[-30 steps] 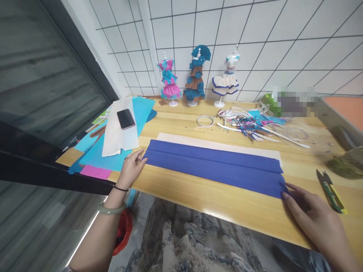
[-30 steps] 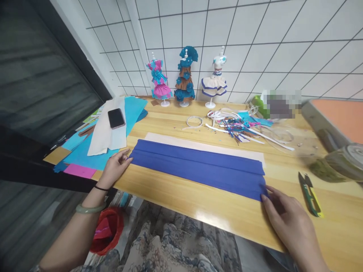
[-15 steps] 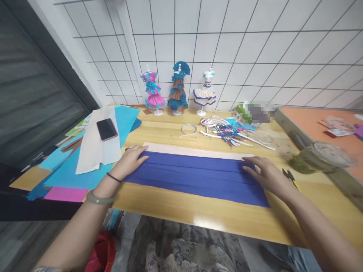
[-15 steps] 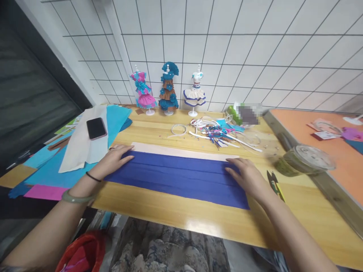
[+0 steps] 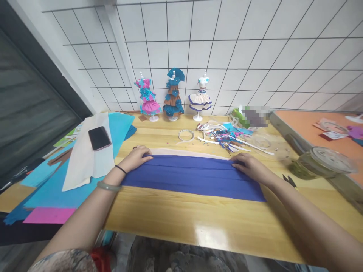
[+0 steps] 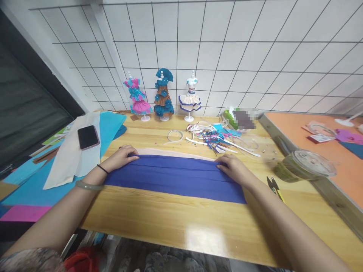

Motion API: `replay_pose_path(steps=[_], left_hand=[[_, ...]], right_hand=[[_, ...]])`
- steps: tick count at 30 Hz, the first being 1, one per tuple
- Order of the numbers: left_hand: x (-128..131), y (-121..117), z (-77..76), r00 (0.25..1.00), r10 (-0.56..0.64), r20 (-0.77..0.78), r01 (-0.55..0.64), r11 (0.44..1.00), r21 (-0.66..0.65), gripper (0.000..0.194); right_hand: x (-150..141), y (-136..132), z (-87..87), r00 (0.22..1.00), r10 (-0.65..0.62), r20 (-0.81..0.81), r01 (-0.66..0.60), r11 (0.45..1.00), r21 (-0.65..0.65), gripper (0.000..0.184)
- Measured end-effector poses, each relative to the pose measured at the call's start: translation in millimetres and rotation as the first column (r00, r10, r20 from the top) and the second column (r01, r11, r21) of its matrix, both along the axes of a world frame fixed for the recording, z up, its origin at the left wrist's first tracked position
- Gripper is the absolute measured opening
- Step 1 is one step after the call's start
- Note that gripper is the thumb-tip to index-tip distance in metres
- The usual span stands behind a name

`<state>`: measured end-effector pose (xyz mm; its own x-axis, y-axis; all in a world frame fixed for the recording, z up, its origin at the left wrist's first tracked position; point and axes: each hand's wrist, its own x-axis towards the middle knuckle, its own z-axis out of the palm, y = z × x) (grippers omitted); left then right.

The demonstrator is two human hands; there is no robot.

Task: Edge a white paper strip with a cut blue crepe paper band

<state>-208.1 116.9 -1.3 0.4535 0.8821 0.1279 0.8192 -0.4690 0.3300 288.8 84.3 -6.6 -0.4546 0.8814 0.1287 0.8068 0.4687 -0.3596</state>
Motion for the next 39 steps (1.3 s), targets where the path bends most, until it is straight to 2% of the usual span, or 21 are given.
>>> replay_pose_path(steps=[4,7,9,12,14,17,20,23,27,31,35,39], left_hand=[[2.2,12.4,0.2,1.0,-0.007,-0.015,0.007,0.999,0.032,0.024],[3.8,7.1,3.0,1.0,0.013,-0.013,-0.012,0.994,0.11,0.023],[4.4,-5.7,7.0,0.999,0.036,0.003,-0.036,0.98,0.194,0.026],[5.1,-37.3,13.9,1.0,0.025,0.004,-0.026,0.959,0.283,0.03],[6.3,-62.5,16.5,0.999,-0.031,-0.015,0.034,0.96,0.279,0.029],[12.4,-95.7,14.8,0.993,-0.113,-0.046,0.121,0.959,0.258,0.03],[29.6,-115.5,10.7,0.978,-0.192,-0.077,0.205,0.945,0.254,0.032],[63.1,-123.4,10.6,0.948,-0.308,-0.078,0.318,0.91,0.265,0.031],[122.9,-126.0,14.1,0.887,-0.455,-0.079,0.461,0.86,0.218,0.032],[169.8,-122.9,12.9,0.88,-0.461,-0.116,0.474,0.869,0.14,0.038],[188.3,-116.2,9.8,0.902,-0.406,-0.15,0.423,0.899,0.112,0.023],[187.6,-110.8,7.4,0.907,-0.384,-0.175,0.405,0.909,0.103,0.02]], right_hand=[[0.2,13.6,-1.5,0.996,0.009,0.084,-0.015,0.998,0.069,0.027],[-0.5,5.8,1.5,0.992,-0.046,0.116,0.019,0.975,0.223,0.03],[-2.1,-11.2,5.7,0.989,-0.082,0.119,0.04,0.947,0.32,0.032],[-4.0,-51.4,11.4,0.993,-0.025,0.118,-0.017,0.939,0.344,0.03],[-2.9,-81.5,11.2,0.991,0.046,0.123,-0.085,0.941,0.327,0.029],[3.8,-116.7,3.2,0.983,0.038,0.179,-0.096,0.941,0.326,0.034],[13.2,-130.5,-6.8,0.965,0.02,0.263,-0.11,0.937,0.333,0.032],[17.8,-127.9,-11.4,0.951,0.05,0.305,-0.143,0.946,0.291,0.033],[13.4,-119.1,-9.9,0.986,0.025,0.164,-0.076,0.947,0.313,0.027],[8.9,-117.3,-7.2,1.0,0.004,-0.021,0.002,0.954,0.299,0.019],[9.4,-120.6,-7.8,0.99,-0.038,-0.134,0.071,0.967,0.245,0.017],[10.8,-121.2,-11.9,0.964,-0.11,-0.243,0.159,0.968,0.195,0.016]])
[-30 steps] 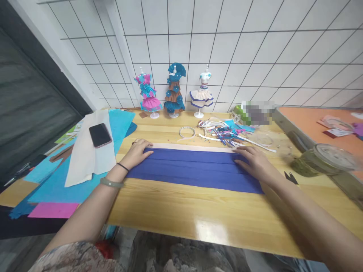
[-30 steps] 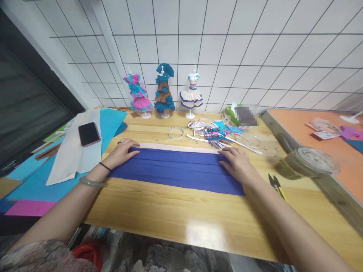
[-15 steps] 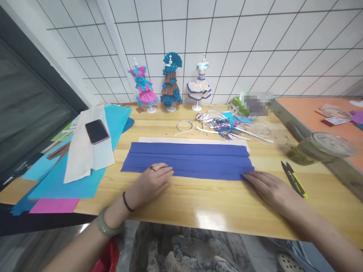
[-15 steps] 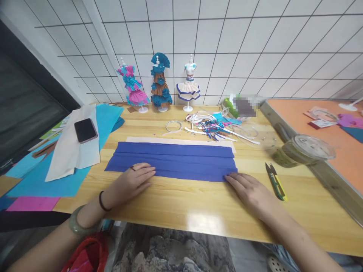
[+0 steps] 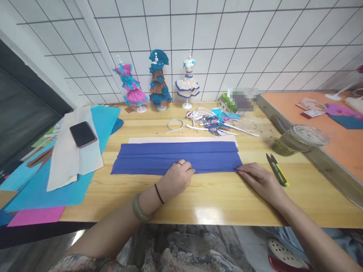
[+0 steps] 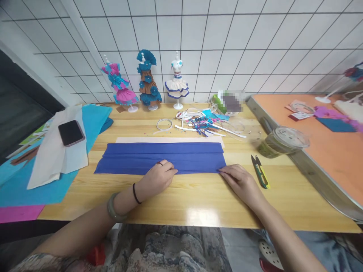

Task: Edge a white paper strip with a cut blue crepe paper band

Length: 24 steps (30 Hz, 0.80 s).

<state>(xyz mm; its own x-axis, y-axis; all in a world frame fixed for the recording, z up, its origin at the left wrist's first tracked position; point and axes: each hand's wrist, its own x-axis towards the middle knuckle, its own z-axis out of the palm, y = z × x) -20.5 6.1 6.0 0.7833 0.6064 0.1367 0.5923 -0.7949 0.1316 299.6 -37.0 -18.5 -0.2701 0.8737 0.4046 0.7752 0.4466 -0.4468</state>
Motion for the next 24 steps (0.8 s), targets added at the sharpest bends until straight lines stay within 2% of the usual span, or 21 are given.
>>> replay_pose_path(steps=[5,8,12,15,24], left_hand=[[-14.4,6.1,-1.1,0.998,0.053,0.04,-0.051,0.998,-0.036,0.023],[-26.8,11.8,1.6,0.985,0.134,0.113,-0.118,0.983,-0.139,0.024],[-38.8,19.6,9.3,0.948,0.287,0.139,-0.229,0.916,-0.33,0.02],[-39.9,23.4,15.1,0.93,0.347,0.125,-0.269,0.87,-0.412,0.024],[-31.4,27.8,17.9,0.907,0.414,0.077,-0.348,0.841,-0.415,0.03]], right_hand=[[0.2,1.9,-2.5,0.996,-0.048,-0.068,0.044,0.997,-0.06,0.013],[-0.7,1.9,-1.8,0.996,-0.07,-0.062,0.066,0.996,-0.061,0.012],[0.3,2.6,-3.7,0.991,-0.131,0.015,0.132,0.99,-0.054,0.018],[2.6,3.9,-6.3,0.982,-0.175,0.069,0.178,0.983,-0.042,0.021],[-2.5,3.2,-1.0,0.963,-0.25,0.096,0.251,0.968,0.002,0.02]])
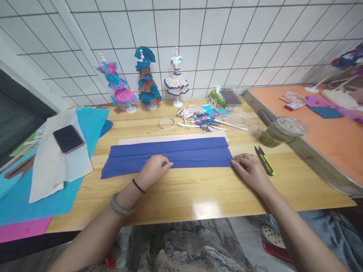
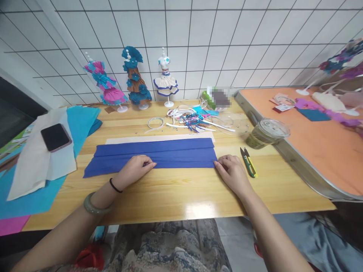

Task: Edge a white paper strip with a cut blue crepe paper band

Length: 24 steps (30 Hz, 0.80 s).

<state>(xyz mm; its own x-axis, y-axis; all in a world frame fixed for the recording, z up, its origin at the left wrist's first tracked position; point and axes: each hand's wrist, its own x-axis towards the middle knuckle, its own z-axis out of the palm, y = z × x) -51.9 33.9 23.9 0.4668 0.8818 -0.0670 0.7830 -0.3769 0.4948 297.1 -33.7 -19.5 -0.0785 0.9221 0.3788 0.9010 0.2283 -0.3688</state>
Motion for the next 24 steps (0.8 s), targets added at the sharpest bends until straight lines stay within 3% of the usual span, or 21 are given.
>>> replay_pose_path(steps=[24], left_hand=[[8.5,0.4,5.3,0.983,0.098,-0.157,-0.102,0.995,-0.019,0.029]], right_hand=[[3.0,2.3,-5.4,0.998,-0.045,0.039,0.044,0.999,0.016,0.026]])
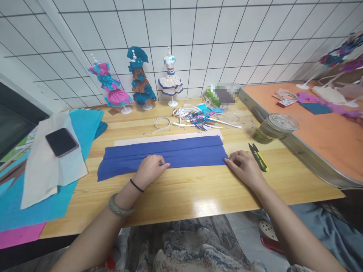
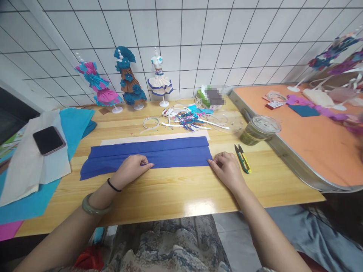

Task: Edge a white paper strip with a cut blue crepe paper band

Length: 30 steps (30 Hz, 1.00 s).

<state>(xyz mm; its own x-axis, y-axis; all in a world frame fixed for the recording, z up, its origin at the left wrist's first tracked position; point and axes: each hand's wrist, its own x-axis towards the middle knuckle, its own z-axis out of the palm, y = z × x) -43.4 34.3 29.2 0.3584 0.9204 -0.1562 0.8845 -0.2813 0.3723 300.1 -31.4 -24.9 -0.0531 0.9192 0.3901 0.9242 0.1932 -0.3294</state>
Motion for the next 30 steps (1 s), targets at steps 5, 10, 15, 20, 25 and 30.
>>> replay_pose_path(steps=[5,10,15,20,25,30], left_hand=[[0.4,-0.1,1.6,1.0,0.017,0.01,-0.017,1.0,-0.01,0.027],[-3.0,1.2,-4.4,0.999,0.0,0.039,0.0,1.0,0.006,0.026],[-4.0,0.5,-6.2,0.998,-0.006,0.06,0.005,1.0,0.016,0.024],[-3.5,0.0,-5.5,0.998,-0.003,0.058,0.002,1.0,0.023,0.023],[-4.4,0.4,-8.8,0.998,-0.014,0.055,0.012,0.999,0.041,0.022],[-6.1,-0.1,-13.7,0.997,-0.037,0.074,0.032,0.997,0.077,0.021]], right_hand=[[-2.2,-1.0,1.3,1.0,-0.029,-0.011,0.029,0.999,0.015,0.027],[-2.3,-0.9,1.2,0.999,-0.045,-0.011,0.045,0.999,0.004,0.027],[-3.2,-5.3,4.5,0.998,-0.058,0.028,0.056,0.995,0.082,0.015],[-43.4,-22.1,19.6,0.996,0.033,0.078,-0.046,0.986,0.161,0.026],[-118.5,-28.5,27.8,0.925,0.345,0.161,-0.349,0.937,-0.005,0.049],[-161.0,-20.6,20.5,0.876,0.461,0.145,-0.449,0.887,-0.109,0.059]])
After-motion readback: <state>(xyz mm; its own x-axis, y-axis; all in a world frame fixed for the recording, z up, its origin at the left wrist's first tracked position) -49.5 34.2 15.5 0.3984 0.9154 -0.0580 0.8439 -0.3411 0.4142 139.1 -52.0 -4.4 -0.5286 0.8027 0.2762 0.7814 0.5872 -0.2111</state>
